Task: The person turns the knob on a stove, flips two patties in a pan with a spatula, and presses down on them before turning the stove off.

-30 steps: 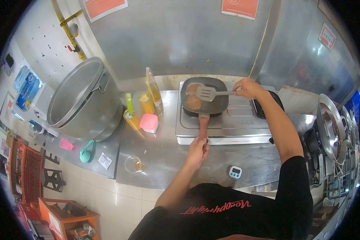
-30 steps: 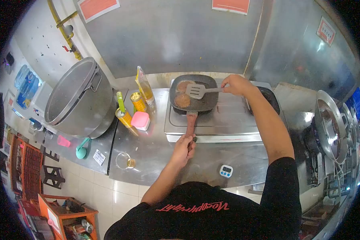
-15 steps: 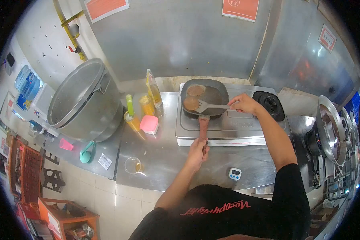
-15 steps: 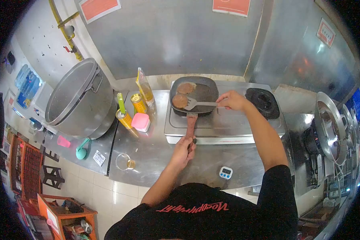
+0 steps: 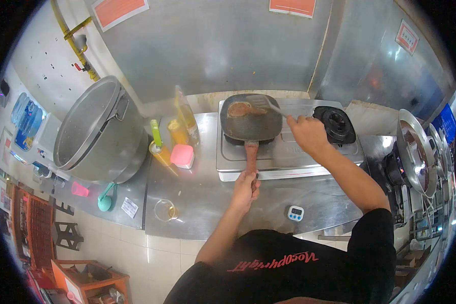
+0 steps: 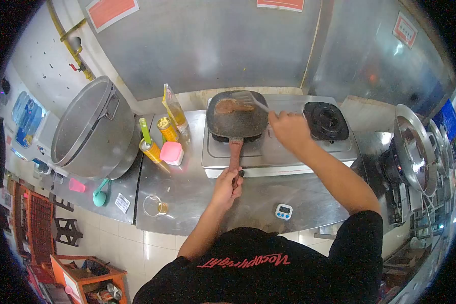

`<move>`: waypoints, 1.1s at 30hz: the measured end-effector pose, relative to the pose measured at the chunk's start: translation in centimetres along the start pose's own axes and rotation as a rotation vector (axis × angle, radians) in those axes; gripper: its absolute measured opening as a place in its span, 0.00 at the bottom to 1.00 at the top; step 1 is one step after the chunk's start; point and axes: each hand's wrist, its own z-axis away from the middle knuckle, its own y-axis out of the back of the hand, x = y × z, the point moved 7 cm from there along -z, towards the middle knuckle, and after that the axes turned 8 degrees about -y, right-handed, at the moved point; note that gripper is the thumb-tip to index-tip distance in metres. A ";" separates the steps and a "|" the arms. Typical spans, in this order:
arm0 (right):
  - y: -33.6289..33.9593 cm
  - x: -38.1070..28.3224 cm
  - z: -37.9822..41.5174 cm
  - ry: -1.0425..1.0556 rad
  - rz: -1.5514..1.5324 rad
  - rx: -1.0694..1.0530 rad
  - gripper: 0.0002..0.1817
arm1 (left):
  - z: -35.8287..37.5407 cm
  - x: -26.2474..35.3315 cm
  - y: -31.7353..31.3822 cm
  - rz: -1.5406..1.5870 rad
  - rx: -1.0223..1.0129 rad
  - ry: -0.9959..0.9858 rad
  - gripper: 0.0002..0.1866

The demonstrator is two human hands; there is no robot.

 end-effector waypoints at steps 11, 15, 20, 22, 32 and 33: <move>0.1 2.7 -1.4 -0.296 -0.499 -0.390 0.19 | 0.2 0.2 -0.1 0.002 0.015 -0.003 0.11; -4.1 2.3 -1.1 -0.282 -0.645 -0.532 0.20 | 0.2 0.2 0.0 0.009 0.026 0.004 0.11; -6.7 1.8 -1.5 -0.302 -0.735 -0.624 0.19 | 0.2 0.2 0.0 0.013 0.030 0.012 0.11; -6.7 1.3 -1.7 -0.235 -0.722 -0.620 0.19 | 0.1 0.0 0.1 0.017 0.018 0.023 0.10; -5.7 -0.5 -3.5 -0.130 -0.477 -0.640 0.13 | 0.1 -0.2 0.1 0.010 0.013 0.005 0.11; -5.8 -0.8 -3.7 -0.079 -0.411 -0.681 0.14 | 0.0 -0.2 0.3 0.000 0.021 0.007 0.11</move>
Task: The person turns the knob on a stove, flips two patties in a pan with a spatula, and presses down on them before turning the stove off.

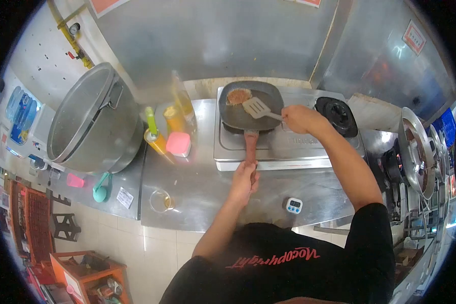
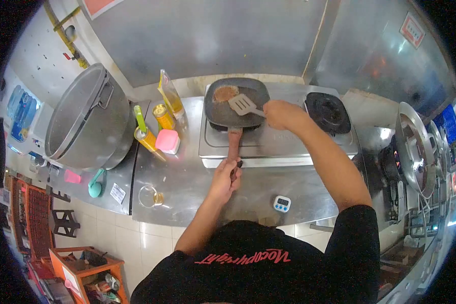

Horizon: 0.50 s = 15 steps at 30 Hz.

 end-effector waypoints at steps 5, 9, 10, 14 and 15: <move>0.0 -0.8 0.2 0.039 0.078 -0.083 0.15 | 0.1 0.2 -0.1 -0.020 0.008 0.008 0.13; 0.7 -1.1 0.8 -0.019 0.010 -0.060 0.14 | -0.1 -0.1 0.1 -0.006 0.009 0.007 0.12; 0.6 -0.9 0.8 -0.040 0.015 -0.059 0.13 | 0.0 0.0 0.0 -0.003 0.010 0.005 0.12; -0.3 -0.6 0.1 -0.006 0.052 -0.076 0.13 | -0.1 -0.1 0.2 0.002 0.005 0.008 0.11; -0.2 -0.6 0.2 -0.011 0.062 -0.079 0.13 | -0.2 -0.2 0.2 0.001 0.007 0.013 0.11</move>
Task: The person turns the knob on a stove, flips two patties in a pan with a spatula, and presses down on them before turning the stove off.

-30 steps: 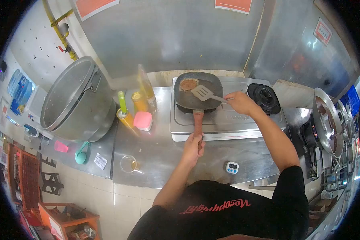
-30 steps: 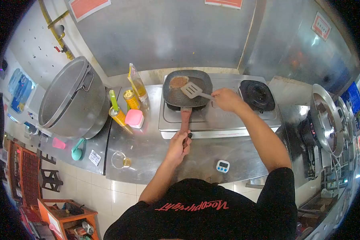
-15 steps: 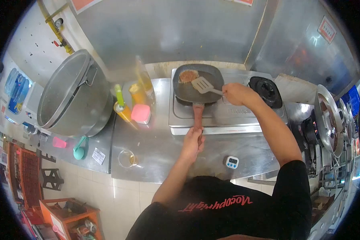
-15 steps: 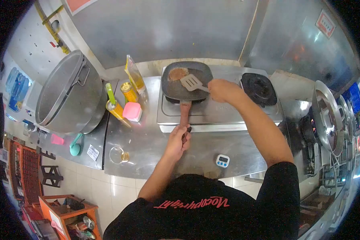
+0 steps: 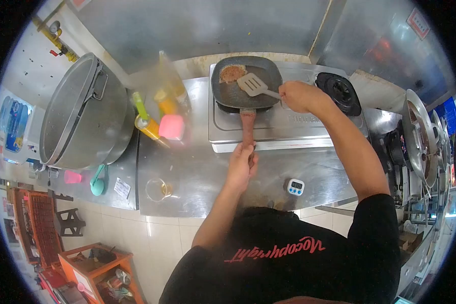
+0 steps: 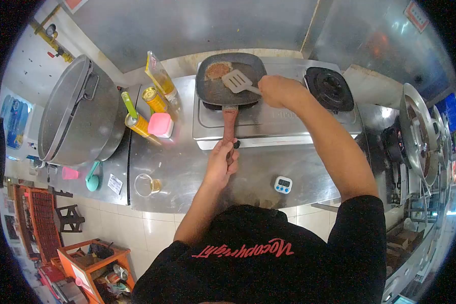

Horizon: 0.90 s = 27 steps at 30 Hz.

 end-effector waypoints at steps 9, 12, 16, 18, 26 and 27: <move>0.1 -0.2 0.4 -0.016 -0.006 0.010 0.13 | 0.2 0.3 -0.2 -0.023 -0.003 -0.017 0.12; -0.4 0.3 -0.3 -0.037 -0.005 0.010 0.13 | 0.2 0.3 -0.2 -0.021 -0.005 -0.024 0.13; 0.2 -0.6 0.2 -0.007 0.000 0.001 0.14 | 0.1 0.2 0.0 -0.035 -0.003 -0.040 0.13; -0.2 -0.3 -0.1 -0.014 0.004 -0.013 0.14 | 0.2 0.3 -0.1 -0.025 -0.017 -0.043 0.14; -0.8 0.8 -1.2 0.074 0.024 0.060 0.12 | 0.1 0.3 -0.1 -0.052 0.018 -0.037 0.12; -0.9 1.1 -1.5 0.108 0.064 0.046 0.11 | 0.1 0.0 -0.2 -0.048 0.013 -0.006 0.12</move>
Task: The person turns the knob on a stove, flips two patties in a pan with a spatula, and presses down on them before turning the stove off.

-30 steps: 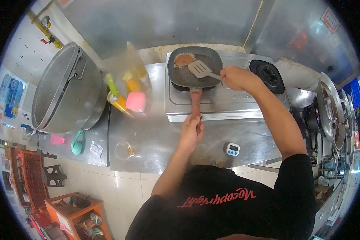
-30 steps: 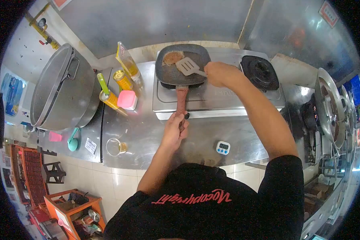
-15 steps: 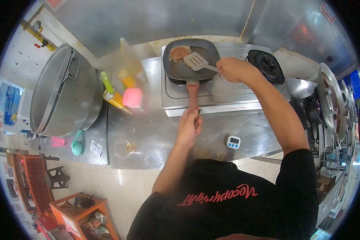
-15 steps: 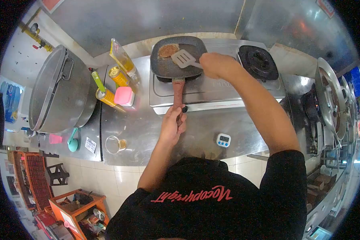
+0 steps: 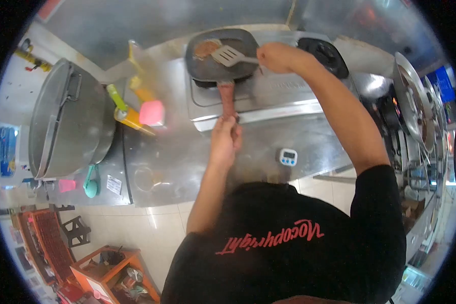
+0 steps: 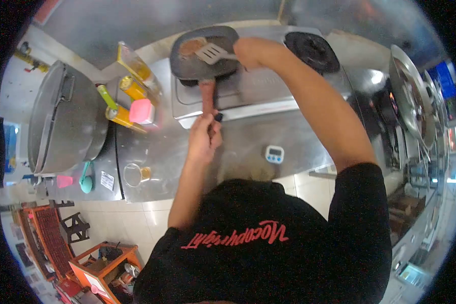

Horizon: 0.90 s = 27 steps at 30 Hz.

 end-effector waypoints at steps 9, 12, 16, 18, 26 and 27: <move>1.2 0.5 3.6 -0.202 -0.303 0.157 0.17 | 0.0 0.6 -0.4 0.012 -0.026 -0.041 0.13; 0.1 0.4 3.4 -0.187 -0.275 0.149 0.16 | -0.1 0.4 -0.3 0.023 -0.030 -0.038 0.13; -0.8 0.1 2.7 -0.163 -0.195 0.121 0.15 | -0.1 0.4 -0.1 0.026 -0.025 -0.034 0.13; -0.8 -0.2 2.3 -0.148 -0.115 0.118 0.14 | -0.2 0.3 -0.1 0.028 -0.030 -0.027 0.13; -0.3 -0.2 1.8 -0.194 -0.216 0.091 0.12 | -0.2 0.6 -0.1 0.030 -0.029 -0.045 0.13; -0.1 -0.1 1.7 -0.178 -0.212 0.096 0.12 | -0.2 0.5 -0.1 0.019 -0.025 -0.036 0.13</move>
